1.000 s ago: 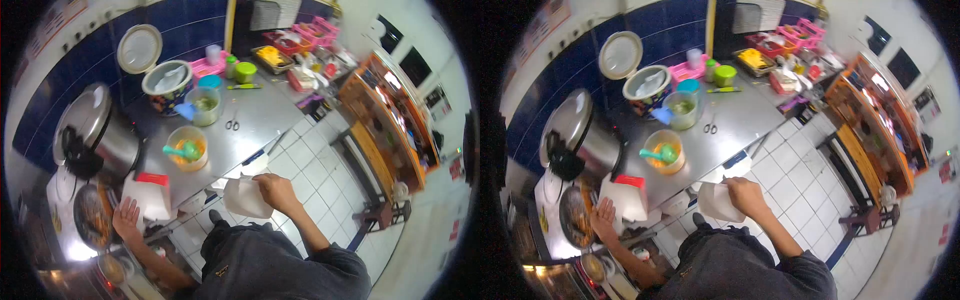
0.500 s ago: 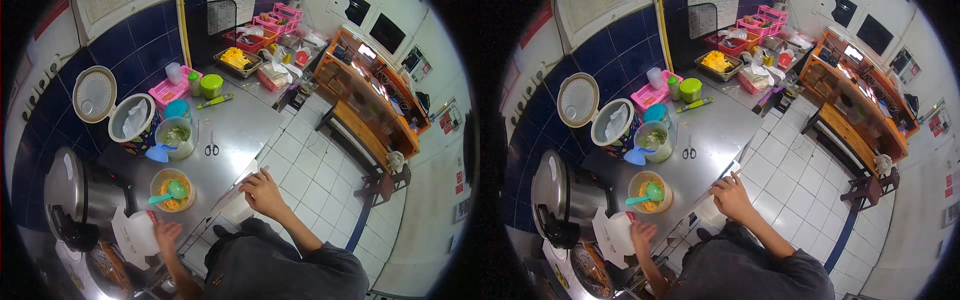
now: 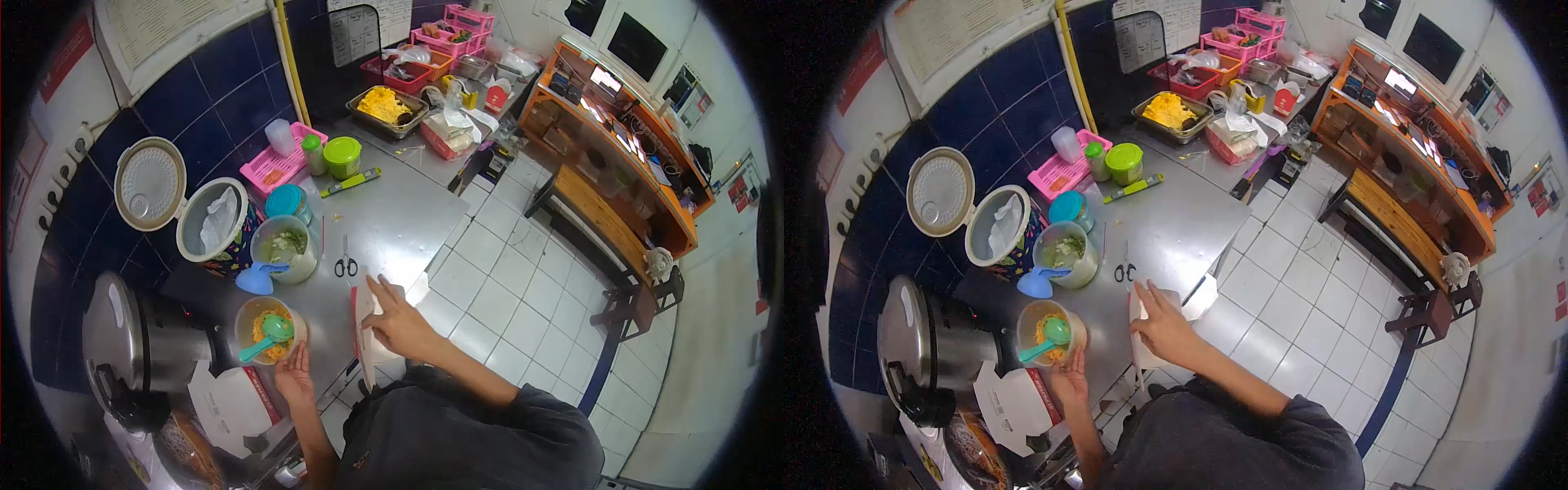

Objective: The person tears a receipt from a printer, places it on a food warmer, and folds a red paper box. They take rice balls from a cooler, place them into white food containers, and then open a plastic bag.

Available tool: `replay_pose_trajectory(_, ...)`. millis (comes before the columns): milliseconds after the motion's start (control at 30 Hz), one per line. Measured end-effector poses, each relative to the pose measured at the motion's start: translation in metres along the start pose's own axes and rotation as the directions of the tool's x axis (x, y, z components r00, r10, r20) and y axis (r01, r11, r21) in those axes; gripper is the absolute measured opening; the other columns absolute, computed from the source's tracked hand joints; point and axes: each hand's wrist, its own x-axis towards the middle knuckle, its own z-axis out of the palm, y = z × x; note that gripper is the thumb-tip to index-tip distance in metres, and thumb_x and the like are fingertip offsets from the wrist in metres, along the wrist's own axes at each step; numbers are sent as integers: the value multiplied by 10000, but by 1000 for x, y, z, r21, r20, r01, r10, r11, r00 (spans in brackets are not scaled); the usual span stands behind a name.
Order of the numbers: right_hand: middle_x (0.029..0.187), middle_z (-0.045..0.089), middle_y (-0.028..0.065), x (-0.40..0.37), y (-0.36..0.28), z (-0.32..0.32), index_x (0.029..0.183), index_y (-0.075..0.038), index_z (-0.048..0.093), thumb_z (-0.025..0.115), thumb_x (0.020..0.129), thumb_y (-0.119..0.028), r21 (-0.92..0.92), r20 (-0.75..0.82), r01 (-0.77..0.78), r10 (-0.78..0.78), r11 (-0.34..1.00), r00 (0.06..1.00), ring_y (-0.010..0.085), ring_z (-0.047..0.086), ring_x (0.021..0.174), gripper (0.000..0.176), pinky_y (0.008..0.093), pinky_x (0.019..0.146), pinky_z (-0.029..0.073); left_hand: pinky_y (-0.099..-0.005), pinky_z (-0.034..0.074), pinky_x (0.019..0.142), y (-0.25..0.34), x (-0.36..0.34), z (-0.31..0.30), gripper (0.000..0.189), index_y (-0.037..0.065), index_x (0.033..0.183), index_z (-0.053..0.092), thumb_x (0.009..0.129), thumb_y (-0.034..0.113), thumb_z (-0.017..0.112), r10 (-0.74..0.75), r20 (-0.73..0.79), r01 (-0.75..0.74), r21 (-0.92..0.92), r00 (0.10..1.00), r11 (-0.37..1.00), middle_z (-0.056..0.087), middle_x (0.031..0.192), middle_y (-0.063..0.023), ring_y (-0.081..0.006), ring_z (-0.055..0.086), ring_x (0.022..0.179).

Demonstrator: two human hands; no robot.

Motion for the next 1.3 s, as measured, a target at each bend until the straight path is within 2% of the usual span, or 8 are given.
replay_pose_trajectory(200, 1541, 263, 319, 30, -1, 48, 971, -85, 704, 672, 806, -46, 275, 70, 60, -82, 960, 994, 364, 688, 906, 173, 426, 827, 560, -515, 369, 1135, 8, 35, -23, 512, -60, 1364, 393, 1025, 310, 492, 113, 30, -116, 101, 993, 988, 406, 1469, -253, -416, 414, 1377)
replay_pose_trajectory(333, 1498, 296, 361, 61, -22, 69, 1056, -56, 699, 657, 789, -43, 436, 203, 10, -109, 900, 973, 438, 638, 1068, 271, 436, 883, 544, -434, 304, 1146, 16, -24, 37, 536, -9, 1442, 401, 1029, 316, 508, -33, 218, -109, 608, 975, 786, 429, 1479, -192, -345, 385, 1401)
replay_pose_trajectory(500, 1506, 264, 368, 77, -16, 118, 1272, -83, 598, 629, 868, -84, 547, 42, 143, -198, 825, 979, 500, 585, 1124, 406, 468, 959, 502, -372, 312, 1131, 0, -24, 51, 511, -24, 1456, 405, 1046, 279, 444, -14, 199, -121, 645, 980, 755, 459, 1455, -169, -290, 427, 1354)
replay_pose_trajectory(633, 1423, 344, 422, 70, -10, 135, 1495, 67, 249, 558, 973, -349, 717, 205, -191, 60, 670, 977, 527, 503, 1224, 735, 490, 1059, 417, -335, 360, 1077, -10, -1, 27, 465, -30, 1418, 452, 1059, 260, 396, 98, 184, -204, 745, 978, 635, 513, 1383, -146, -247, 489, 1267)
replay_pose_trajectory(867, 887, 682, 307, 66, 46, 98, 1215, 107, 494, 525, 958, -395, 696, 544, -394, -83, 601, 835, 445, 683, 909, 565, 496, 824, 533, -315, 467, 862, -71, -31, 65, 404, -14, 1179, 578, 1065, 293, 341, 239, 113, -226, 822, 964, 523, 604, 1103, -90, -174, 574, 993)
replay_pose_trajectory(1000, 820, 681, 286, 63, 73, 106, 1045, 90, 542, 528, 931, -310, 817, 429, -326, -124, 476, 895, 456, 688, 811, 416, 513, 751, 542, -310, 459, 879, -106, -37, 98, 475, -15, 1182, 573, 1068, 365, 312, 303, 358, -444, 846, 883, 294, 605, 1087, -97, -164, 574, 1003)
replay_pose_trajectory(1133, 813, 673, 296, 67, 86, 109, 1016, 94, 567, 543, 891, -226, 738, 450, -309, -97, 599, 888, 455, 687, 803, 344, 507, 737, 543, -303, 461, 872, -119, -41, 124, 406, -14, 1190, 574, 1055, 316, 379, 286, 442, -457, 889, 850, -16, 616, 1071, -88, -176, 590, 983)
replay_pose_trajectory(1300, 824, 677, 289, 69, 94, 100, 999, 69, 594, 576, 854, -171, 717, 494, -317, -132, 620, 859, 442, 692, 823, 281, 497, 717, 546, -314, 492, 735, -131, -42, 143, 218, -36, 1100, 608, 955, 121, 562, 351, 321, -324, 945, 880, -52, 666, 922, -105, -177, 627, 842)
